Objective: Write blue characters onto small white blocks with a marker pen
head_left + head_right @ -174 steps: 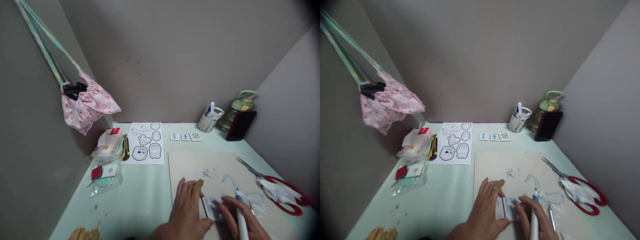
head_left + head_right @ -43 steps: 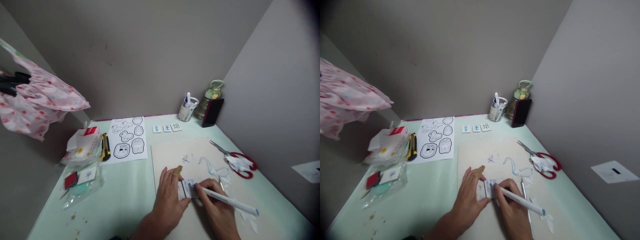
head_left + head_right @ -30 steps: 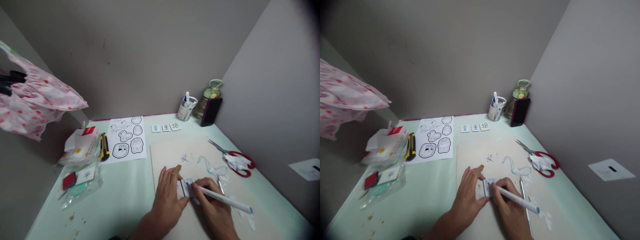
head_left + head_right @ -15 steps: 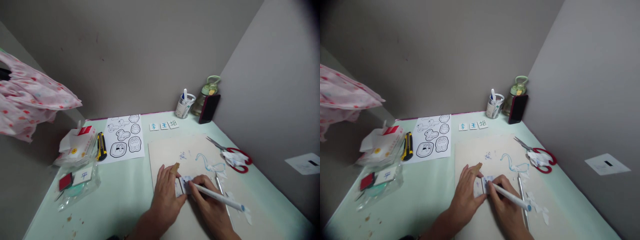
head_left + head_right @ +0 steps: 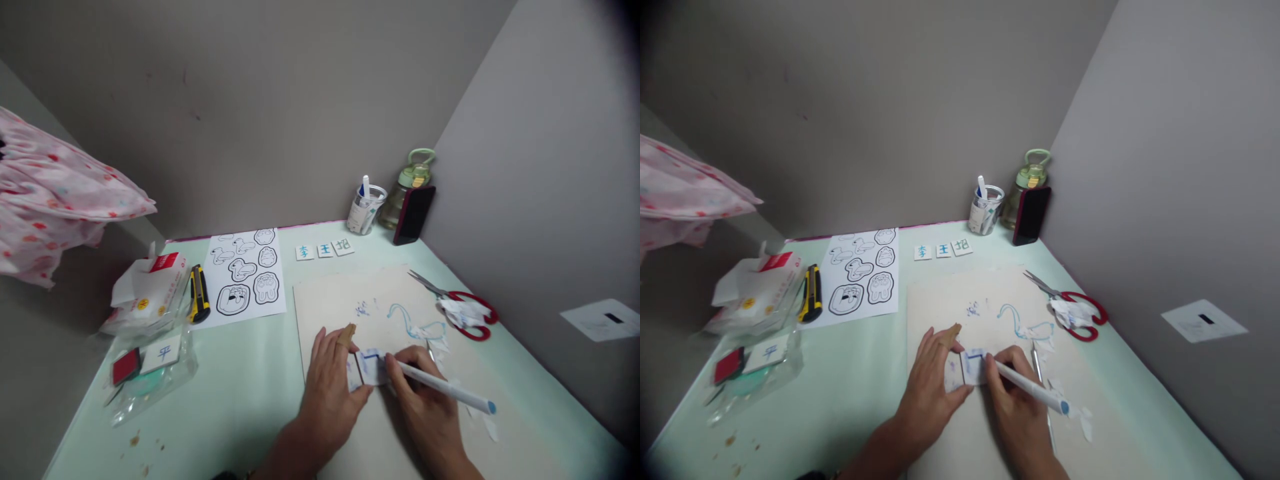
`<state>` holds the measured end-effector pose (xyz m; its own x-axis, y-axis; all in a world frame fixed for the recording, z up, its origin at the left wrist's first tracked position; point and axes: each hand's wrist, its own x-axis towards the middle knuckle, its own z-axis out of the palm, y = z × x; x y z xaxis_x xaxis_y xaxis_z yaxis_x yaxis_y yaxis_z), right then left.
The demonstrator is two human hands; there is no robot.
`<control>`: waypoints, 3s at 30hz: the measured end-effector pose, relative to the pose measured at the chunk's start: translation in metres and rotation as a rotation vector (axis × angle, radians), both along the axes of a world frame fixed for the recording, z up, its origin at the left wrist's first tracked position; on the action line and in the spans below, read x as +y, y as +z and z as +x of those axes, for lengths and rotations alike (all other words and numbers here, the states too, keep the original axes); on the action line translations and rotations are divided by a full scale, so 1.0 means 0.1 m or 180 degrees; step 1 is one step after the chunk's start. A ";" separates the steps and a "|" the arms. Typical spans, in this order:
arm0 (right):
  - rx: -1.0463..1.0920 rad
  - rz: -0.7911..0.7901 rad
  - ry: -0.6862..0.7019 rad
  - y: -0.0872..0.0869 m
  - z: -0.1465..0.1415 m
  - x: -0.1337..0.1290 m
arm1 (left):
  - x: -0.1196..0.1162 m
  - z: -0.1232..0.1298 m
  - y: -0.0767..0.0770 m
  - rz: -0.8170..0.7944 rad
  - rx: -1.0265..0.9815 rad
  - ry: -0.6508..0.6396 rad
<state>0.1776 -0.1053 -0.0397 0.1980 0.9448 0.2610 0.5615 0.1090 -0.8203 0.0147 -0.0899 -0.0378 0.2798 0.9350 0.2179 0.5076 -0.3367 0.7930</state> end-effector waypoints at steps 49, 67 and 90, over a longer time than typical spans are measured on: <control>0.0143 -0.0275 0.0203 0.09 -0.03 -0.01 | 0.00 0.01 0.01 0.0039 0.0025 0.0025; 0.0235 -0.0222 0.0371 0.10 -0.05 -0.04 | -0.01 0.02 -0.01 0.0062 0.0072 0.0048; -0.0021 -0.0215 0.0139 0.02 0.03 -0.01 | -0.02 0.01 -0.02 0.0013 -0.0043 0.0051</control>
<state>0.1802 -0.1066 -0.0373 0.1548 0.9680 0.1977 0.5629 0.0780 -0.8229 0.0161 -0.0915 -0.0401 0.2619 0.9384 0.2255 0.5022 -0.3320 0.7985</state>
